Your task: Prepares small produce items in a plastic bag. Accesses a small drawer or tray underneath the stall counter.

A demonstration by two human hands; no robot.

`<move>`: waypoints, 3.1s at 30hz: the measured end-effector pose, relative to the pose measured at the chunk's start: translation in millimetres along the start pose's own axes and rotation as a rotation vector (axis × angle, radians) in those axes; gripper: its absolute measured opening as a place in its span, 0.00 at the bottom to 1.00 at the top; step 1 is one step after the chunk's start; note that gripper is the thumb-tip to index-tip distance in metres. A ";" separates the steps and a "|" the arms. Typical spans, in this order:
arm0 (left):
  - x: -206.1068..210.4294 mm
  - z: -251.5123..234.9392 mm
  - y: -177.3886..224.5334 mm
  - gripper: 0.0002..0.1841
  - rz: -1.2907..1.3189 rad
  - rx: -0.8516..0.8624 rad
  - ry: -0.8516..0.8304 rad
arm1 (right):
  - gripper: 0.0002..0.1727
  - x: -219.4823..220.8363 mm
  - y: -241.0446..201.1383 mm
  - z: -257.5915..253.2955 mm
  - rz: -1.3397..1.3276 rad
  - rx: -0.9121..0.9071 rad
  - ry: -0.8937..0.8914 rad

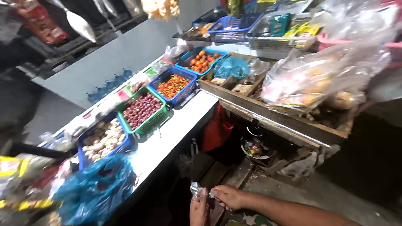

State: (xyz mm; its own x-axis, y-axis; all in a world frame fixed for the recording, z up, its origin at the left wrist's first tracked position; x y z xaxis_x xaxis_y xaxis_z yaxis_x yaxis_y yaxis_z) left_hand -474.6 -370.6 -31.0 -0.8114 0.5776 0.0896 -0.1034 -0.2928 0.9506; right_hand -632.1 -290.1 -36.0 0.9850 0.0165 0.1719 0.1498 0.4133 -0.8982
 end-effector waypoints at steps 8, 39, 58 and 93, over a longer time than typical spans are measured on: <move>7.5 -51.0 -25.0 0.16 0.044 -0.133 -0.242 | 0.18 -13.8 28.1 1.8 -0.584 0.172 0.338; 226.3 -12.4 -32.7 0.14 -0.253 0.053 -0.612 | 0.20 -117.5 54.2 212.8 0.355 0.043 0.531; 334.1 -62.2 53.0 0.18 -1.121 0.573 -1.451 | 0.09 -135.9 41.8 275.5 0.592 -0.533 1.335; 298.4 -75.5 57.0 0.07 -0.965 1.102 -0.825 | 0.11 -161.0 4.4 196.4 -0.020 -0.550 1.395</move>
State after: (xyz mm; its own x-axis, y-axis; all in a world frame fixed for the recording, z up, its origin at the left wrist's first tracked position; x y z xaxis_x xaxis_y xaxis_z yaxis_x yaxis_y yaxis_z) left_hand -766.0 -272.5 27.5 -0.1619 0.5365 -0.8282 0.3652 0.8123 0.4548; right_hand -806.9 -112.1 11.8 0.2228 -0.9739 -0.0430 -0.1357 0.0127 -0.9907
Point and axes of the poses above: each hand's wrist, its own z-axis away from the middle knuckle, its own x-axis out of the palm, y = z × x, the point moved 1 cm from there along -z, towards the middle knuckle, and after that the axes turned 10 degrees about -z, right-handed, at the moved point
